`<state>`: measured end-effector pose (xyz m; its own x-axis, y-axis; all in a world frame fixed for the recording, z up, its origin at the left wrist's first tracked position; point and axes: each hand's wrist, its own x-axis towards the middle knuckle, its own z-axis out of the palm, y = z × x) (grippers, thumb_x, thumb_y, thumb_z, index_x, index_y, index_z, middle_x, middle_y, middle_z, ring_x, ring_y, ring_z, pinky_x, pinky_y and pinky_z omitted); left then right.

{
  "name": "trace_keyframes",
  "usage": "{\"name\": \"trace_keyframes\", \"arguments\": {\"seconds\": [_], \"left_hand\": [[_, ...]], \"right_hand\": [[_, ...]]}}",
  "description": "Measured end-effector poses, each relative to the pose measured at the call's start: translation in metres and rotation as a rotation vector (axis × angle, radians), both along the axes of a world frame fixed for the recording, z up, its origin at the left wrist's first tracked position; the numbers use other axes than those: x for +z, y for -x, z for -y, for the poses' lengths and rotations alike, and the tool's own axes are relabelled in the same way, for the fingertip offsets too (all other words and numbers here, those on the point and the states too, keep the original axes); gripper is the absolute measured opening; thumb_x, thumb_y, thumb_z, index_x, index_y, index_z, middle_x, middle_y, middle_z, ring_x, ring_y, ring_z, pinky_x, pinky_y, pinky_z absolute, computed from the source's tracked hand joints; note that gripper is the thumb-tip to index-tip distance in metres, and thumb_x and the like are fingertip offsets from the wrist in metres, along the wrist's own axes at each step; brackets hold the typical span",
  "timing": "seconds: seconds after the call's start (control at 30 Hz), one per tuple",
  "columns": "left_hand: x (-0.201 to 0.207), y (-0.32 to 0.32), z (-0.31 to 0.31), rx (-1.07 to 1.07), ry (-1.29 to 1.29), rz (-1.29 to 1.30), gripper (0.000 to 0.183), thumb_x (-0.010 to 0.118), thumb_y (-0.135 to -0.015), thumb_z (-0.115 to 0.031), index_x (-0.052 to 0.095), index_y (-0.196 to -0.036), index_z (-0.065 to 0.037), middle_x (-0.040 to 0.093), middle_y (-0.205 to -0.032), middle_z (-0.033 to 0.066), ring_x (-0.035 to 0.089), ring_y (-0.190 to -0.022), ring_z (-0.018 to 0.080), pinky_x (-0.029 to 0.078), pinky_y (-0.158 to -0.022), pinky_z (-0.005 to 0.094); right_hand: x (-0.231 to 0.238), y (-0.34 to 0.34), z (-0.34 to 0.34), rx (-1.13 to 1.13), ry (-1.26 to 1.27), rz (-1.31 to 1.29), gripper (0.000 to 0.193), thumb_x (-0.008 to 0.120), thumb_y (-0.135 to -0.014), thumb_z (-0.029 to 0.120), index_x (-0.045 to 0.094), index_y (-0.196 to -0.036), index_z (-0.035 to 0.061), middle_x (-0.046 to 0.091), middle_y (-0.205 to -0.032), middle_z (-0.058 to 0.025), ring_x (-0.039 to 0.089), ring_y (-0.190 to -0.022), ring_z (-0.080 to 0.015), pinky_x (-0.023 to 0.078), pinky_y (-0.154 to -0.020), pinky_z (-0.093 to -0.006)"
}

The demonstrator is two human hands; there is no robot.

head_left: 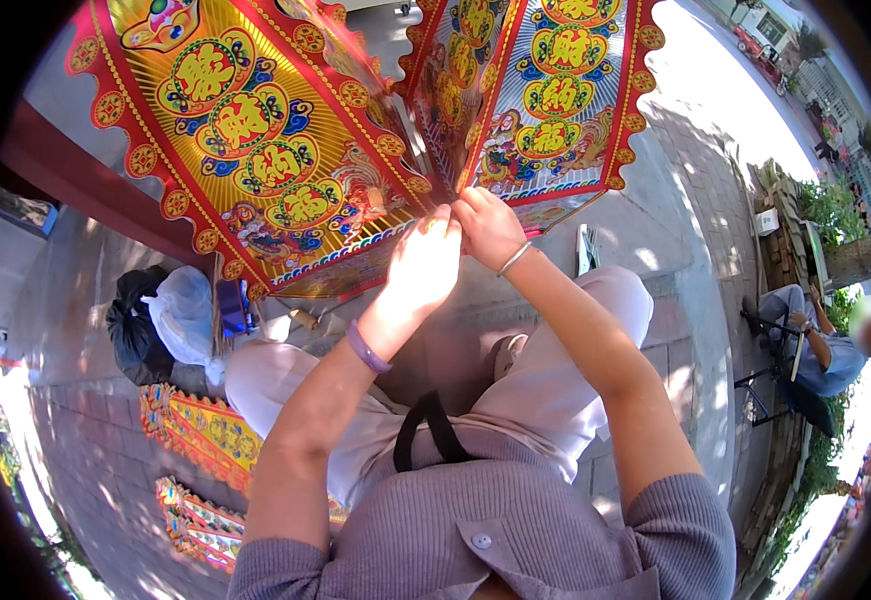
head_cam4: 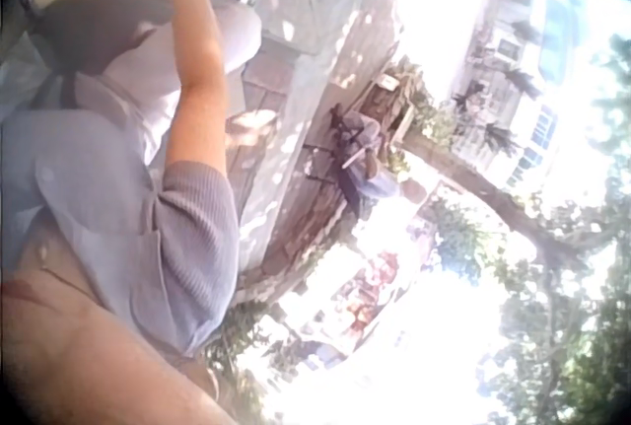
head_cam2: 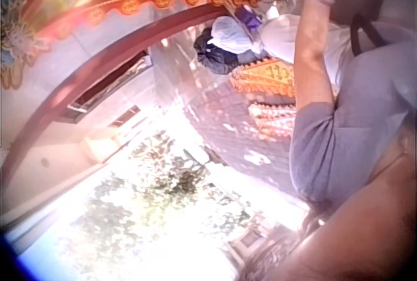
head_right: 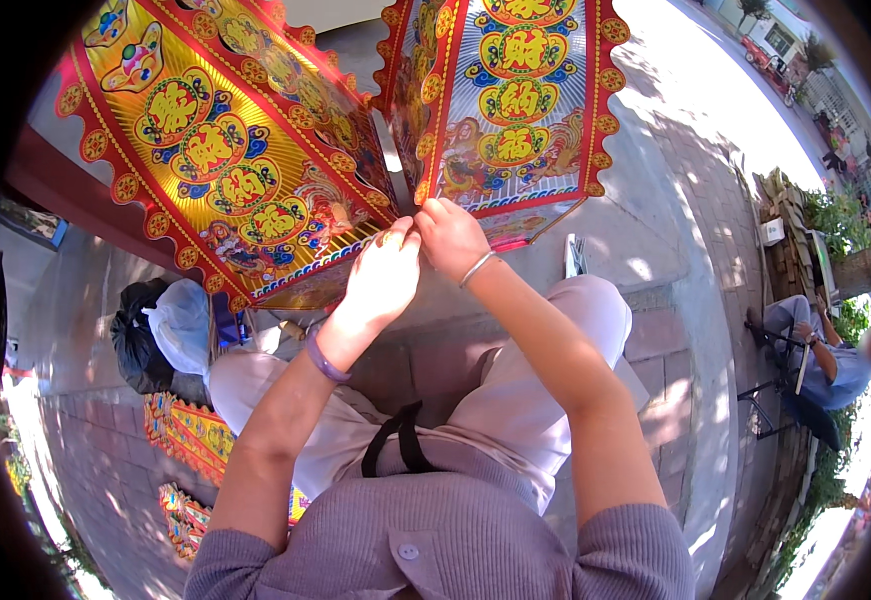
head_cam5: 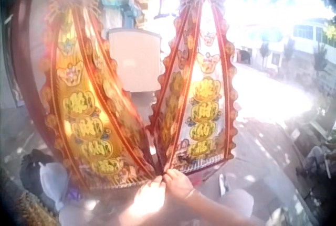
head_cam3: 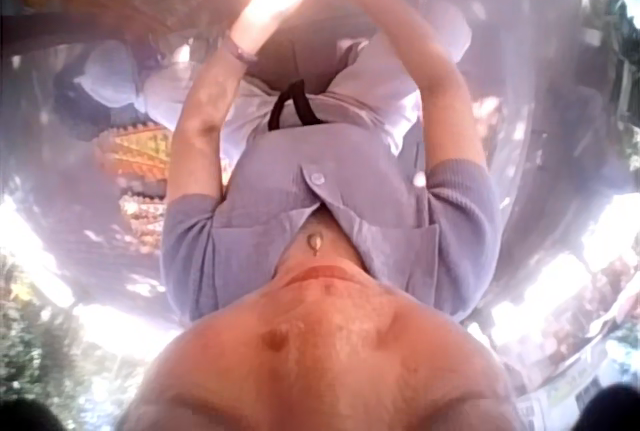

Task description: The person assembles large colorful paper lanterns by folding the edges of printed paper sheets and joining them together using a stapler while sitting on the ground.

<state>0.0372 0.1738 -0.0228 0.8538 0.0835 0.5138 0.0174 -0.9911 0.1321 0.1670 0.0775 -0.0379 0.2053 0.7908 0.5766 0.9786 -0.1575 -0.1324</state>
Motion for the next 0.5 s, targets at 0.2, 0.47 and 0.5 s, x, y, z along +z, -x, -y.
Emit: {"name": "trace_keyframes", "arguments": {"seconds": [0.2,0.47,0.5], "left_hand": [[-0.003,0.005,-0.012,0.012,0.064,0.105,0.034,0.056,-0.083,-0.009,0.058,-0.117,-0.004,0.054,-0.126,0.0126,0.064,-0.09,0.0317,0.053,-0.08,0.0393],[0.012,-0.023,-0.035,-0.085,-0.211,-0.145,0.015,0.056,-0.078,-0.01,0.06,-0.089,-0.001,0.061,-0.097,0.0116,0.062,-0.096,0.027,0.05,-0.086,0.0378],[0.012,-0.025,-0.038,-0.109,-0.242,-0.149,0.015,0.056,-0.077,-0.011,0.06,-0.089,-0.001,0.061,-0.099,0.0115,0.062,-0.096,0.0268,0.049,-0.087,0.0383]], "right_hand": [[-0.024,0.025,-0.017,-0.302,-0.385,-0.743,0.016,0.067,-0.08,0.006,0.056,-0.091,0.0032,0.065,-0.085,-0.0116,0.065,-0.076,-0.03,0.052,-0.069,-0.0366],[-0.046,0.034,-0.017,-0.36,-0.539,-0.773,0.018,0.069,-0.08,0.001,0.067,-0.097,0.0022,0.066,-0.085,-0.0066,0.064,-0.068,-0.0141,0.052,-0.067,-0.0262],[-0.046,0.036,-0.017,-0.337,-0.572,-0.755,0.016,0.069,-0.08,0.002,0.066,-0.095,0.0025,0.066,-0.084,-0.0078,0.064,-0.069,-0.0168,0.052,-0.067,-0.0276]]}}
